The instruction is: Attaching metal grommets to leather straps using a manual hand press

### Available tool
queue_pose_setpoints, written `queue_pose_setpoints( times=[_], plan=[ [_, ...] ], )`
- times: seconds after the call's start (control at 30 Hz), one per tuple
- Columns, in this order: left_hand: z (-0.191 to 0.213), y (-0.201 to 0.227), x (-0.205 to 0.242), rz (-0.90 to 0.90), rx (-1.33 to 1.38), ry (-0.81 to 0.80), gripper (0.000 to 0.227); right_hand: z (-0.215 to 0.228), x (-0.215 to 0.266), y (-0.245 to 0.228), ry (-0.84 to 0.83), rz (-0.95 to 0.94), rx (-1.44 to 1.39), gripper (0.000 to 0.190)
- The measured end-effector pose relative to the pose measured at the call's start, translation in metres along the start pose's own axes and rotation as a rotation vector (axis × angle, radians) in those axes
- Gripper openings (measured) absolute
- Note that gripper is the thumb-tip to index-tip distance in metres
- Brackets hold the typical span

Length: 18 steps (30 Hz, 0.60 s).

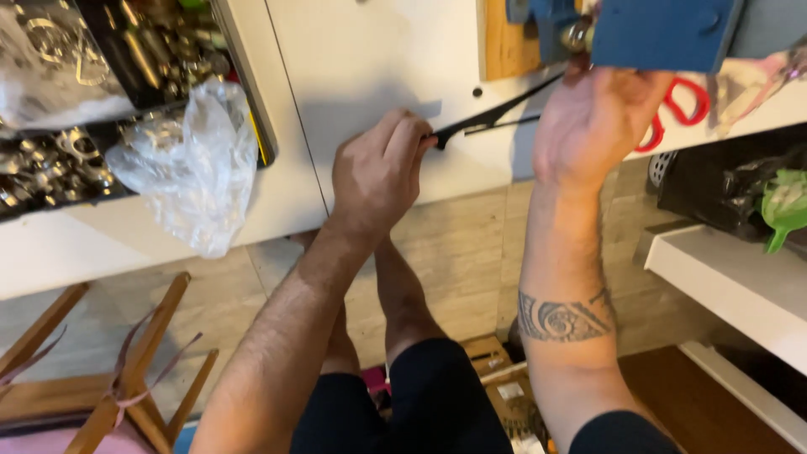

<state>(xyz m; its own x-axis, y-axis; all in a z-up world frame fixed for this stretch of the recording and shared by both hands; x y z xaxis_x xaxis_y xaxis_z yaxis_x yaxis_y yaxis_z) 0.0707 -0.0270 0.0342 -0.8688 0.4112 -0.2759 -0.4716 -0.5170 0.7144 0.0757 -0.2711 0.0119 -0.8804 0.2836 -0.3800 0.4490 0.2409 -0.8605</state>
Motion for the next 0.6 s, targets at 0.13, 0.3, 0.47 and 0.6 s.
queue_pose_setpoints(
  times=[0.13, 0.3, 0.47, 0.6],
  plan=[
    [-0.003, -0.003, -0.001, -0.015, 0.025, -0.004, 0.011, 0.020, 0.005, 0.006, 0.034, -0.007, -0.001, 0.071],
    [0.000, -0.005, -0.005, 0.004, -0.021, 0.006, 0.010, 0.009, -0.003, 0.004, -0.025, 0.021, 0.027, 0.062],
    [-0.001, 0.001, -0.001, -0.036, 0.008, 0.014, 0.010, 0.003, -0.002, -0.002, 0.000, 0.033, 0.011, 0.031],
    [-0.002, -0.001, -0.001, -0.005, 0.011, -0.005, 0.010, -0.008, -0.005, -0.002, -0.060, 0.013, 0.030, 0.043]
  ],
)
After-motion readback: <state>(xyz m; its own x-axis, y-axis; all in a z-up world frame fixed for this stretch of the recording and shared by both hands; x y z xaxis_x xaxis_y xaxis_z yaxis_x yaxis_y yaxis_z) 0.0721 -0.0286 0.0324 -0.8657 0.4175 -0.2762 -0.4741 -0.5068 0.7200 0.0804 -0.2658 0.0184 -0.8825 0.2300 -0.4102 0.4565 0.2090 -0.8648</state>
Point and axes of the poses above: each hand's wrist, its own x-axis away from the middle knuckle, its own z-axis out of the back of the hand, y = z × x, the point moved 8 cm from there along -x, towards the middle knuckle, and after that the axes turned 6 degrees about -y, right-handed, at the moved point
